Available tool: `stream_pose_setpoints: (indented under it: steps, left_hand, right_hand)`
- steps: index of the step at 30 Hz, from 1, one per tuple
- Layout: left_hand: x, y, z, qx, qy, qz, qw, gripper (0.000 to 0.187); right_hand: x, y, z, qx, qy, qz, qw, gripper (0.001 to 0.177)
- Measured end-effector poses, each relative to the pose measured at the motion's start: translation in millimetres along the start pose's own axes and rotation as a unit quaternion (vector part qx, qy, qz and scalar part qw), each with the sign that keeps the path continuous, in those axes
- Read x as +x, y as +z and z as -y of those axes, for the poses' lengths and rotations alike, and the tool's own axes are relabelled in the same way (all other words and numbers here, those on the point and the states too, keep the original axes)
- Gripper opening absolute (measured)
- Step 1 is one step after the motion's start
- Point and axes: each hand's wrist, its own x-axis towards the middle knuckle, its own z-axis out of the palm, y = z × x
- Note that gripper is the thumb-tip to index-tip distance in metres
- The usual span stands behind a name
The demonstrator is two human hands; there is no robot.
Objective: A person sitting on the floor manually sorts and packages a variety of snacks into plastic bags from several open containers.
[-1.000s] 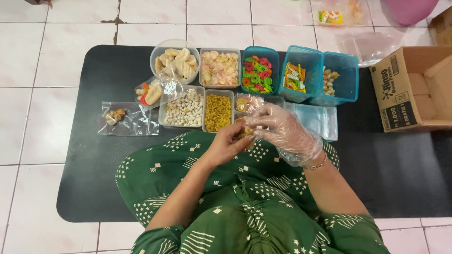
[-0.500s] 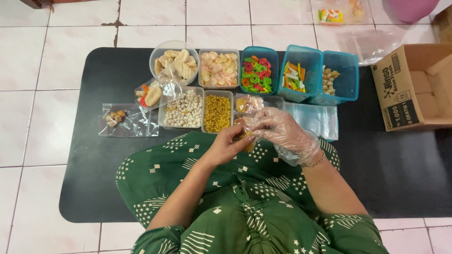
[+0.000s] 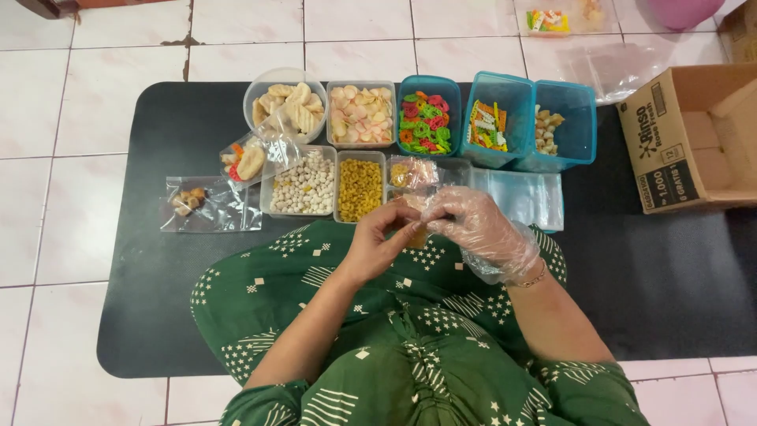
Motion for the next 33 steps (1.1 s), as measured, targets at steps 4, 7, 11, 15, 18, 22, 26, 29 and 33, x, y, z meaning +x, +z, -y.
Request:
stream_pose_setpoints:
  steps: [4,7,11,15,18,22,26,29,33]
  left_hand:
    - [2,1,-4,0.024,0.031,-0.014,0.999,0.012]
    - [2,4,-12,0.049,0.059,-0.024,0.997,0.008]
    - [-1,5,-7,0.057,0.071,-0.03,0.995,0.014]
    - [1,3,-2,0.026,0.046,-0.029,0.998,0.006]
    - [0,2,0,0.027,0.053,-0.026,0.998,0.006]
    - [0,4,-11,0.049,0.06,-0.014,0.997,0.006]
    - [-1,6,-8,0.039,0.053,-0.013,0.998,0.006]
    - [-2,3,0,0.023,0.034,-0.014,0.999,0.006]
    - [-3,-2,3,0.018,0.032,-0.013,0.999,0.006]
  right_hand:
    - [-2,-1,2,0.027,0.019,-0.004,0.999,0.006]
    - [-3,-4,2,0.022,0.015,0.004,1.0,0.005]
    - [-7,-4,3,0.055,0.045,0.0,0.997,0.004]
    - [-6,-4,2,0.071,0.078,0.006,0.994,0.006]
    - [-13,0,0,0.118,0.153,-0.013,0.981,0.028]
    - [-7,-6,10,0.038,0.049,0.025,0.998,0.013]
    - [-7,-7,7,0.008,0.041,0.029,0.999,0.005]
    - [-5,-6,9,-0.022,0.033,0.038,0.999,0.005]
    - [-5,-5,3,-0.046,0.024,0.045,0.998,0.008]
